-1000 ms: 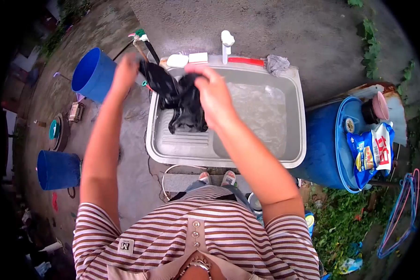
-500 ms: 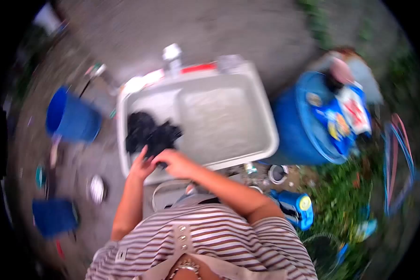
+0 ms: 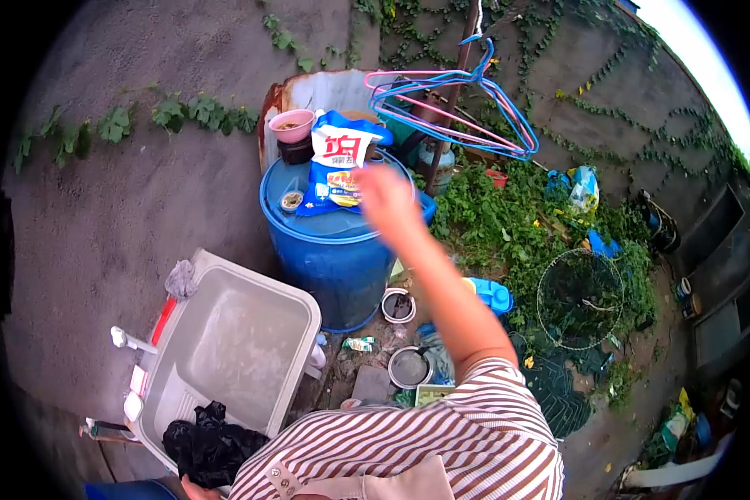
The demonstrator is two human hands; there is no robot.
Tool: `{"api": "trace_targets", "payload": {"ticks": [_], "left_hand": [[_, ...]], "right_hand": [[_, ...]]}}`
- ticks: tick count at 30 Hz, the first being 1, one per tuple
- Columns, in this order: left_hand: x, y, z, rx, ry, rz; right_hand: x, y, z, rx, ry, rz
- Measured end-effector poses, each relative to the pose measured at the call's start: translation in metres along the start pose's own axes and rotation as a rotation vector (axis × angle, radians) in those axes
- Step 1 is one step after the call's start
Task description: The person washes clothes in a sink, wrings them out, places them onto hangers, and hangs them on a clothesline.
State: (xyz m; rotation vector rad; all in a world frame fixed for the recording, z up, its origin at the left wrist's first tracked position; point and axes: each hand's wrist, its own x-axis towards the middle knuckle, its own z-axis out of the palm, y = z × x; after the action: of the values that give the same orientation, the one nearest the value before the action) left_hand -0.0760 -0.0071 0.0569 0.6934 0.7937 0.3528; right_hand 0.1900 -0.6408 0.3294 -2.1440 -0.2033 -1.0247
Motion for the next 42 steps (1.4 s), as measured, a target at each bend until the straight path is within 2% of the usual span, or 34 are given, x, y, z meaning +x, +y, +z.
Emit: {"api": "trace_targets", "payload": {"ticks": [2,3,4,6,8,14,24,26,28,33,34,35,36,38,39,40,41,42], "left_hand": [[0.001,-0.003,0.007,0.014,-0.002,0.000],[0.001,-0.003,0.009,0.021,-0.005,-0.003],[0.001,-0.004,0.010,0.023,-0.005,-0.003],[0.003,-0.005,0.011,0.027,-0.012,-0.008],[0.001,-0.006,0.013,0.034,-0.013,-0.005],[-0.002,-0.005,0.009,0.036,-0.013,0.000],[-0.005,-0.002,0.000,0.032,-0.011,0.013],[-0.004,-0.001,-0.004,0.029,-0.008,0.014],[-0.006,0.000,-0.011,0.022,-0.007,0.016],[-0.003,0.009,-0.042,-0.015,-0.038,0.031],[0.001,0.012,-0.053,-0.036,-0.061,0.035],[0.004,0.013,-0.062,-0.067,-0.085,0.051],[0.006,0.010,-0.068,-0.060,-0.065,0.050],[-0.022,0.008,-0.036,-0.071,-0.090,0.119],[-0.044,0.010,-0.008,-0.090,-0.043,0.141],[-0.057,0.012,0.006,-0.079,-0.004,0.194],[-0.064,0.013,0.021,-0.031,0.077,0.309],[-0.068,0.015,0.026,0.028,0.173,0.335]], "right_hand": [[0.053,0.037,-0.061,-0.053,0.305,-0.024],[0.076,0.047,-0.092,-0.230,0.453,-0.089],[0.095,0.065,-0.116,-0.300,0.547,-0.093],[0.121,0.087,-0.149,-0.674,0.645,-0.047],[0.136,0.099,-0.163,-0.712,0.583,0.081],[0.154,0.088,-0.157,-0.772,0.497,0.248],[0.184,0.098,-0.146,-0.840,0.514,0.216],[0.190,0.092,-0.150,-0.841,0.640,0.134],[0.192,0.076,-0.158,-0.708,0.711,0.079],[0.170,0.056,-0.179,-0.424,0.696,0.057],[0.158,0.061,-0.177,-0.204,0.660,0.099],[0.138,0.053,-0.170,0.170,0.590,0.187],[0.116,0.044,-0.154,0.357,0.587,0.254],[0.072,0.052,-0.141,0.508,0.411,0.300],[0.053,0.048,-0.118,0.468,0.428,0.327],[0.027,-0.005,-0.075,0.593,0.462,0.475],[0.006,0.052,-0.061,0.697,0.246,0.404],[-0.014,0.049,-0.026,0.707,0.070,0.437]]}}
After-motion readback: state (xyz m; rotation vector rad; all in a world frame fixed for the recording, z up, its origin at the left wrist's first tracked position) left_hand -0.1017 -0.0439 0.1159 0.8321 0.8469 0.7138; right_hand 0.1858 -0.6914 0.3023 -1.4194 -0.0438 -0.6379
